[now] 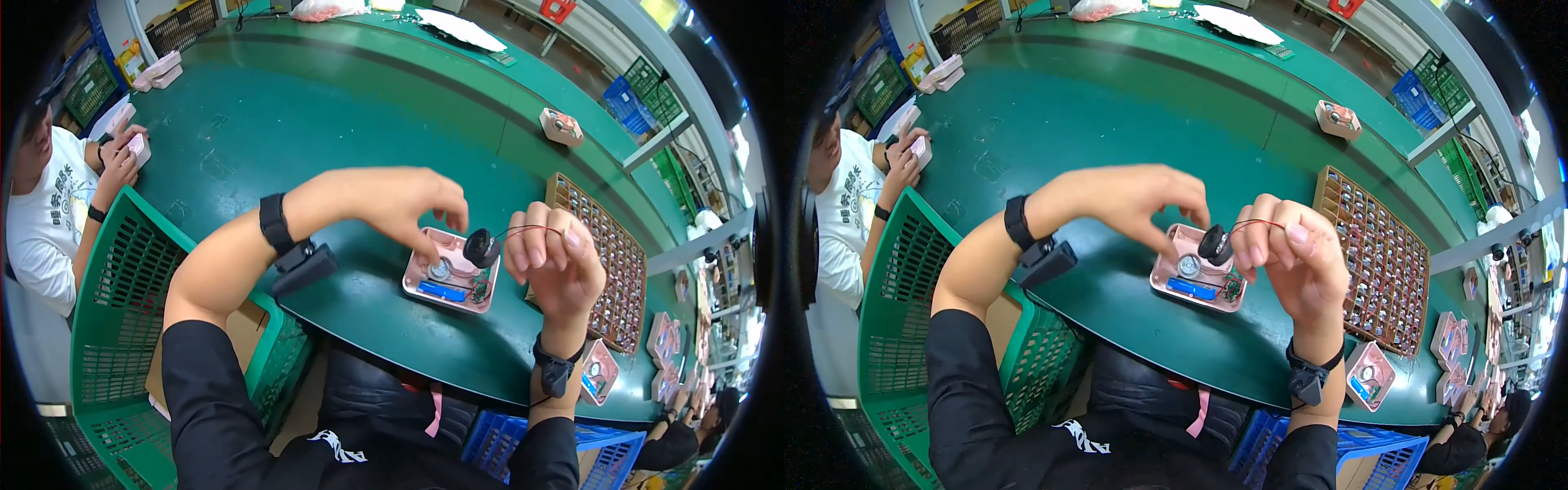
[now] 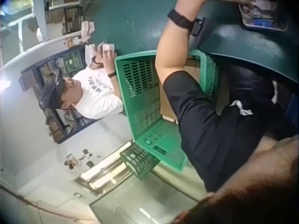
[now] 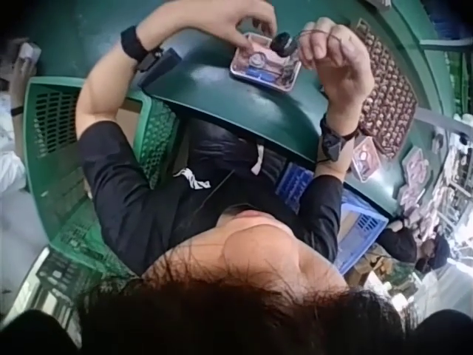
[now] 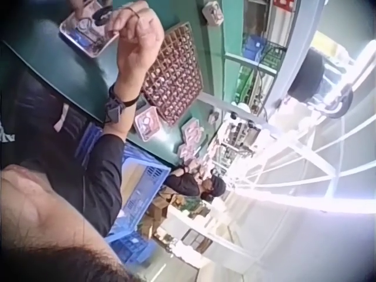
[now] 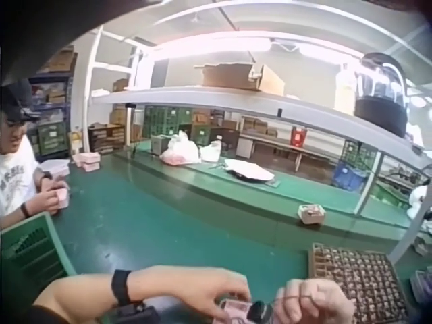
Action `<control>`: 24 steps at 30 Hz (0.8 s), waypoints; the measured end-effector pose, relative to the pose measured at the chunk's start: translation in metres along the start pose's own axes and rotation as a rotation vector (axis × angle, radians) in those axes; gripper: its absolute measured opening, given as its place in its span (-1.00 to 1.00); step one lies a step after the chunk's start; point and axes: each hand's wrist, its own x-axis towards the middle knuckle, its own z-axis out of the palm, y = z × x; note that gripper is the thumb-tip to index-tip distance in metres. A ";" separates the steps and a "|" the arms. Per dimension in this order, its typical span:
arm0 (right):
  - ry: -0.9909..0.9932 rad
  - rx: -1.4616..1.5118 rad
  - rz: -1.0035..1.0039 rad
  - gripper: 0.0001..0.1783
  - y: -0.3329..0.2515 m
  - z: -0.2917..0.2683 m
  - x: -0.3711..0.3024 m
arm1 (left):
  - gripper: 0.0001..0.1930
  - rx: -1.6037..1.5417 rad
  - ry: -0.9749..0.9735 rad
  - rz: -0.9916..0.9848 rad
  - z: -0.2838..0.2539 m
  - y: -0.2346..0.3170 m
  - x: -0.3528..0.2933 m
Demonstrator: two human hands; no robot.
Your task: Manually assembling small electronic components into pink plastic housing cases at a factory workbench.
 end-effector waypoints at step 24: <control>0.156 -0.753 0.196 -0.56 0.057 -0.024 0.013 | -0.68 0.121 0.027 -0.184 -0.007 -0.005 -0.011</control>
